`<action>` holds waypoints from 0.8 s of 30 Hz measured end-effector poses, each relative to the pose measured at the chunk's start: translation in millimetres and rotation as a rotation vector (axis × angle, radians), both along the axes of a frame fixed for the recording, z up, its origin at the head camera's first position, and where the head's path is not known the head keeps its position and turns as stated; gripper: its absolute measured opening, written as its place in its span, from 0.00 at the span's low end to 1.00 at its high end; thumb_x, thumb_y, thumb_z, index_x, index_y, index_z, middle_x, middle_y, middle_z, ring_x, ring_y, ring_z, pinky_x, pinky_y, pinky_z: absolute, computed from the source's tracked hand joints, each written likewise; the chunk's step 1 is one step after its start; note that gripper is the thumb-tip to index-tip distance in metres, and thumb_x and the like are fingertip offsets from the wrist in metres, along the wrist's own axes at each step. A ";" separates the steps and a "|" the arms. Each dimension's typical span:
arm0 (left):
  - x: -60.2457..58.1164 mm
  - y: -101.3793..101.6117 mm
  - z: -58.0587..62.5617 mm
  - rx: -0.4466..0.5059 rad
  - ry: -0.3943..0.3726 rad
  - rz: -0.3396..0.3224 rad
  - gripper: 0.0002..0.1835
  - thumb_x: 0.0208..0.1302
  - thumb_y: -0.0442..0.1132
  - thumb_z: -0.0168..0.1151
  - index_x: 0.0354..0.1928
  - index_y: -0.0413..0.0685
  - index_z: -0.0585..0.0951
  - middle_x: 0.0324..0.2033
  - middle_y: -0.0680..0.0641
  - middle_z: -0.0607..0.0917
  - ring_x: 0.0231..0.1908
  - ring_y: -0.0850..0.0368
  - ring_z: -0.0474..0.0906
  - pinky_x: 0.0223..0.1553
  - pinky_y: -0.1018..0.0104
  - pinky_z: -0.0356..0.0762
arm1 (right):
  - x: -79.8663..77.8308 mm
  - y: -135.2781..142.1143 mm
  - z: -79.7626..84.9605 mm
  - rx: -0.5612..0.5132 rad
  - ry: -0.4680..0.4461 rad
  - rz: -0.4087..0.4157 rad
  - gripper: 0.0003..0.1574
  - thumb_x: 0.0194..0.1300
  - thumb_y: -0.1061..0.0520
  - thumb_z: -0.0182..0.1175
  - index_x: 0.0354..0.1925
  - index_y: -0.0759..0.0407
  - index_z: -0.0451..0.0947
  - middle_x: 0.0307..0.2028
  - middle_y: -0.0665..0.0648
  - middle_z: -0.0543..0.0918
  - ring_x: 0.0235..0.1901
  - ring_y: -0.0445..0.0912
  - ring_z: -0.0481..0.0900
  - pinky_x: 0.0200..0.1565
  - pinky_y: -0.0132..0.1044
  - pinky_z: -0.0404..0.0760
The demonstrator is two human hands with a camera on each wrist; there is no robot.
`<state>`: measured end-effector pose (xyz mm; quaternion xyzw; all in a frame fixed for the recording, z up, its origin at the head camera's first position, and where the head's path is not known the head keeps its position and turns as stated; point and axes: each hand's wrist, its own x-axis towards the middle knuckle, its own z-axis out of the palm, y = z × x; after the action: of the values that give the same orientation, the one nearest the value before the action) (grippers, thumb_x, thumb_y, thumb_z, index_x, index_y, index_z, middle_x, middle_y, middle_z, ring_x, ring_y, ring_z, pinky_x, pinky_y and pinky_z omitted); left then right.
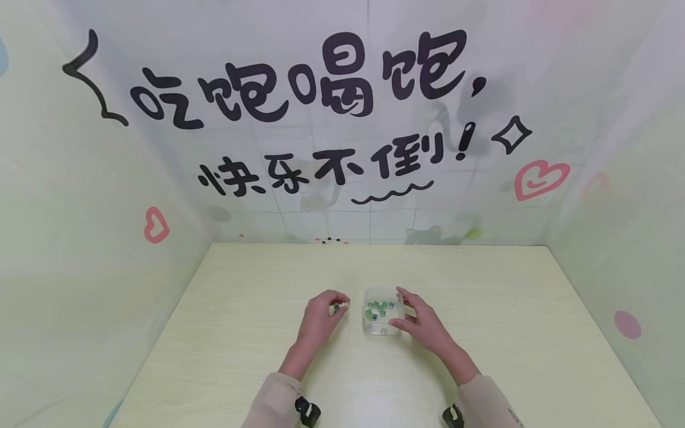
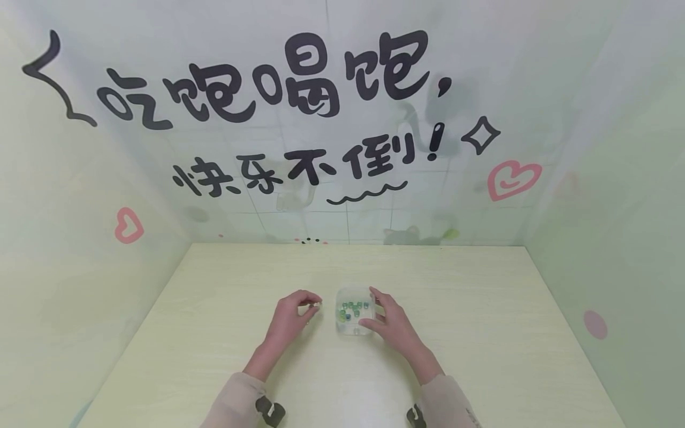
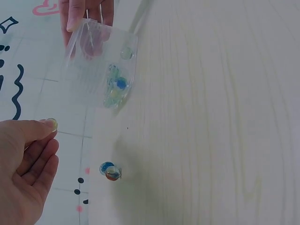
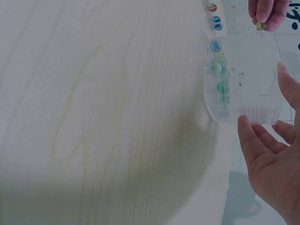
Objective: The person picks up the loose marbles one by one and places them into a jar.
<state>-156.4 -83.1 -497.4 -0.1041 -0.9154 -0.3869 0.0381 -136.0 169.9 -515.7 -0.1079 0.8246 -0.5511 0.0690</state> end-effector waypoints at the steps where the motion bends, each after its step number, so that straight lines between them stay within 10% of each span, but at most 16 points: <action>1: 0.5 1.0 0.5 0.005 0.000 -0.004 0.08 0.62 0.34 0.68 0.43 0.49 0.85 0.42 0.48 0.88 0.45 0.52 0.84 0.50 0.55 0.85 | 0.0 -0.1 0.0 -0.001 0.000 0.000 0.49 0.64 0.56 0.68 0.75 0.65 0.55 0.70 0.71 0.65 0.69 0.66 0.65 0.64 0.48 0.77; 24: 5.0 19.2 12.6 -0.031 0.064 -0.067 0.08 0.63 0.35 0.68 0.43 0.51 0.85 0.41 0.51 0.88 0.45 0.56 0.84 0.50 0.60 0.85 | 0.0 -1.0 1.0 0.005 -0.011 -0.013 0.49 0.64 0.56 0.68 0.74 0.65 0.55 0.70 0.70 0.65 0.69 0.65 0.67 0.63 0.47 0.78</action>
<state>-151.4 -63.9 -484.8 -0.1476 -0.9157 -0.3701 0.0527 -136.0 168.9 -514.8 -0.0995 0.8261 -0.5501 0.0703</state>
